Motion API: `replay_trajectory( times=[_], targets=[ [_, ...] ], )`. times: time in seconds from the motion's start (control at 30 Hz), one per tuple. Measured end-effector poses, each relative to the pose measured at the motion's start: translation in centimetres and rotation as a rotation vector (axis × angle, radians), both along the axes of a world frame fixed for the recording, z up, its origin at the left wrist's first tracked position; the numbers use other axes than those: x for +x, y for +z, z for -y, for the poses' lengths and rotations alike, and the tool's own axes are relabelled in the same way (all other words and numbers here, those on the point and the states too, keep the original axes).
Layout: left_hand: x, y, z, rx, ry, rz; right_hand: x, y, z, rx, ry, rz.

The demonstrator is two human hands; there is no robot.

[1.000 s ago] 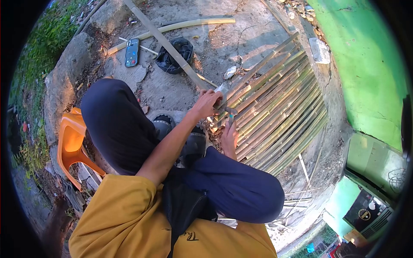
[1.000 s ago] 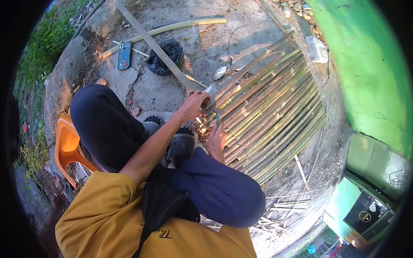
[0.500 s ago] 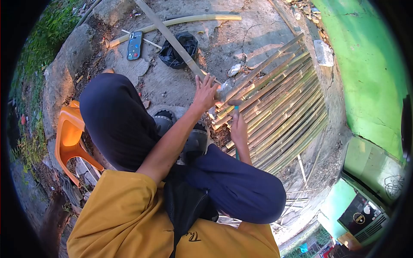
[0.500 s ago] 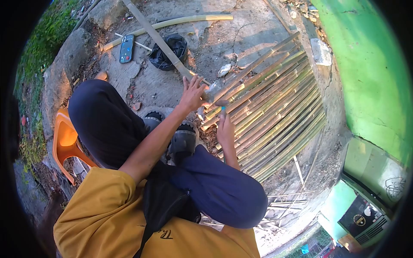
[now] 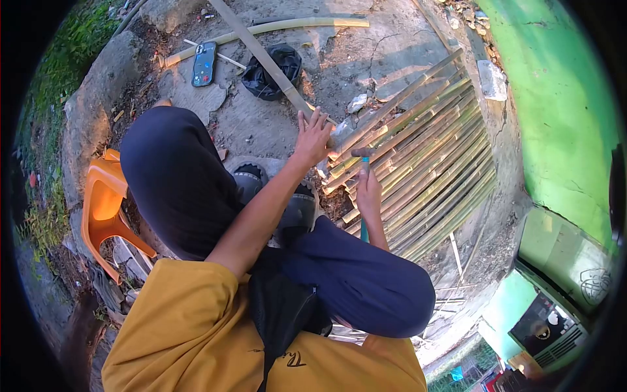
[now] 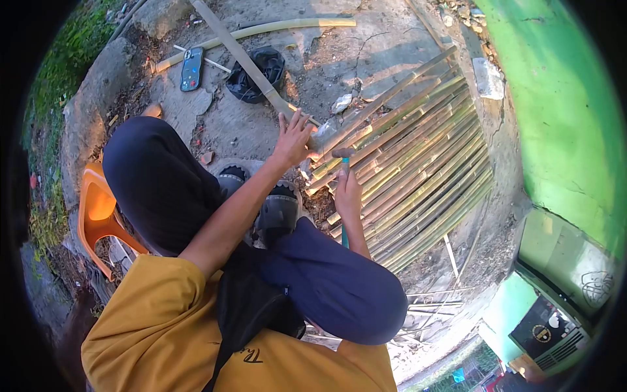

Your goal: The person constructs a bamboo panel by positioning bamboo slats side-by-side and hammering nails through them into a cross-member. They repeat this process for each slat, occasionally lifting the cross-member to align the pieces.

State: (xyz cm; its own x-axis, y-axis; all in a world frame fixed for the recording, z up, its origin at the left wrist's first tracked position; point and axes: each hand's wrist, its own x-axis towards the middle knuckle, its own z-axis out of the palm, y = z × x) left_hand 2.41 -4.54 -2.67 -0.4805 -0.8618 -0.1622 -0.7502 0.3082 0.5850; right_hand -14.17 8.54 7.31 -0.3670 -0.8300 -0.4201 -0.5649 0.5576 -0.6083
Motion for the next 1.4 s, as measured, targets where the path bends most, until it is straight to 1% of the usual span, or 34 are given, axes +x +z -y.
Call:
replay_trajectory(
  times=[0.03,0.1,0.13,0.2,0.23,0.27,0.33,0.37,0.4,0.47,0.53,0.57,0.6,0.63,0.7,0.77,0.8,0.87,0.9,0.93,0.97,1.0,1.03,1.1,1.13,1.2,1.23,1.27,1.33,1.37,1.4],
  targets=[
    [-0.1,0.2,0.0,-0.007,-0.002,0.011,0.1,0.3,0.1,0.002,0.004,-0.001],
    [0.1,1.2,0.1,0.013,0.007,-0.001,1.0,0.6,-0.1,-0.119,-0.178,0.062],
    [0.1,1.4,0.1,0.026,0.012,-0.015,1.2,-0.7,-0.7,-0.119,-0.177,0.062],
    [0.3,1.9,-0.2,0.032,0.004,-0.03,1.5,-3.8,-2.2,-0.111,0.08,-0.138],
    [0.4,2.0,0.1,0.033,-0.001,-0.041,1.7,-4.4,-2.6,-0.217,0.036,-0.105],
    [0.3,2.0,0.3,0.03,0.0,-0.041,1.0,-4.7,-2.6,-0.22,0.037,-0.106],
    [0.3,1.8,0.2,-0.002,-0.004,-0.008,-0.1,-4.2,-2.6,-0.084,-0.08,0.032],
    [0.1,1.6,0.1,0.002,-0.006,-0.009,-0.2,-4.3,-2.6,-0.113,-0.199,0.114],
    [0.0,1.6,0.1,-0.008,-0.001,0.003,-0.3,-4.1,-2.7,-0.11,-0.199,0.115],
    [0.2,1.6,0.2,-0.014,0.004,0.019,0.0,-3.4,-2.5,-0.159,-0.424,0.279],
    [0.1,1.8,0.2,0.042,-0.007,-0.014,0.9,-4.2,-2.8,-0.201,-0.424,0.269],
    [0.0,1.7,0.2,0.04,-0.01,-0.016,0.8,-5.3,-3.3,-0.195,-0.217,0.103],
    [0.0,1.6,0.3,0.033,-0.02,0.007,1.1,-5.2,-2.9,-0.191,-0.009,-0.06],
    [0.0,1.4,0.3,0.03,-0.029,0.031,0.0,-4.4,-2.6,0.056,-0.204,0.266],
    [-0.1,1.4,0.4,0.044,-0.02,0.014,-1.5,-3.6,-1.8,0.005,-0.208,0.236],
    [0.0,1.4,0.3,0.069,-0.01,0.001,-1.2,-1.2,-0.4,-0.087,-0.247,0.201],
    [-0.1,1.2,0.3,0.061,-0.011,0.015,-1.1,-0.6,-0.1,-0.08,-0.249,0.202],
    [-0.3,1.1,0.3,0.052,-0.015,0.026,-1.0,0.5,0.5,-0.159,-0.391,0.329],
    [-0.2,1.3,0.2,0.059,-0.017,0.034,-0.1,0.6,0.6,-0.166,-0.378,0.308],
    [-0.2,1.5,0.4,0.063,-0.016,0.04,0.6,-0.7,-0.1,-0.168,-0.375,0.306],
    [-0.1,1.7,0.4,0.059,-0.013,0.038,0.9,-3.0,-1.3,-0.159,-0.137,0.1],
    [0.1,1.8,0.3,0.063,-0.025,0.031,1.5,-3.6,-1.4,-0.151,0.102,-0.107],
    [0.3,1.8,0.4,0.068,-0.037,0.025,1.3,-3.9,-1.5,-0.158,0.107,-0.105],
    [0.3,1.5,0.4,0.06,-0.02,0.01,1.6,-3.7,-1.4,0.079,-0.106,0.193],
    [0.2,1.3,0.2,0.057,-0.014,-0.008,1.8,-3.3,-1.0,0.082,-0.107,0.195],
    [0.6,0.4,0.5,0.064,-0.027,-0.035,1.5,-2.4,-0.7,-0.147,-0.172,0.063],
    [0.8,0.0,0.9,0.062,-0.04,-0.06,1.2,-2.0,-0.5,-0.139,-0.276,0.126],
    [0.7,-0.3,0.9,0.069,-0.05,-0.063,0.8,-1.4,-0.9,-0.134,-0.286,0.121],
    [1.2,1.3,2.5,0.158,-0.082,0.048,0.5,0.2,-0.1,-0.182,-0.357,0.138],
    [1.2,2.4,3.2,0.157,-0.085,0.048,0.5,0.2,0.0,-0.229,-0.376,0.132],
    [1.0,3.2,3.9,0.155,-0.018,0.048,0.4,0.5,0.3,-0.231,-0.378,0.131]
  ],
)
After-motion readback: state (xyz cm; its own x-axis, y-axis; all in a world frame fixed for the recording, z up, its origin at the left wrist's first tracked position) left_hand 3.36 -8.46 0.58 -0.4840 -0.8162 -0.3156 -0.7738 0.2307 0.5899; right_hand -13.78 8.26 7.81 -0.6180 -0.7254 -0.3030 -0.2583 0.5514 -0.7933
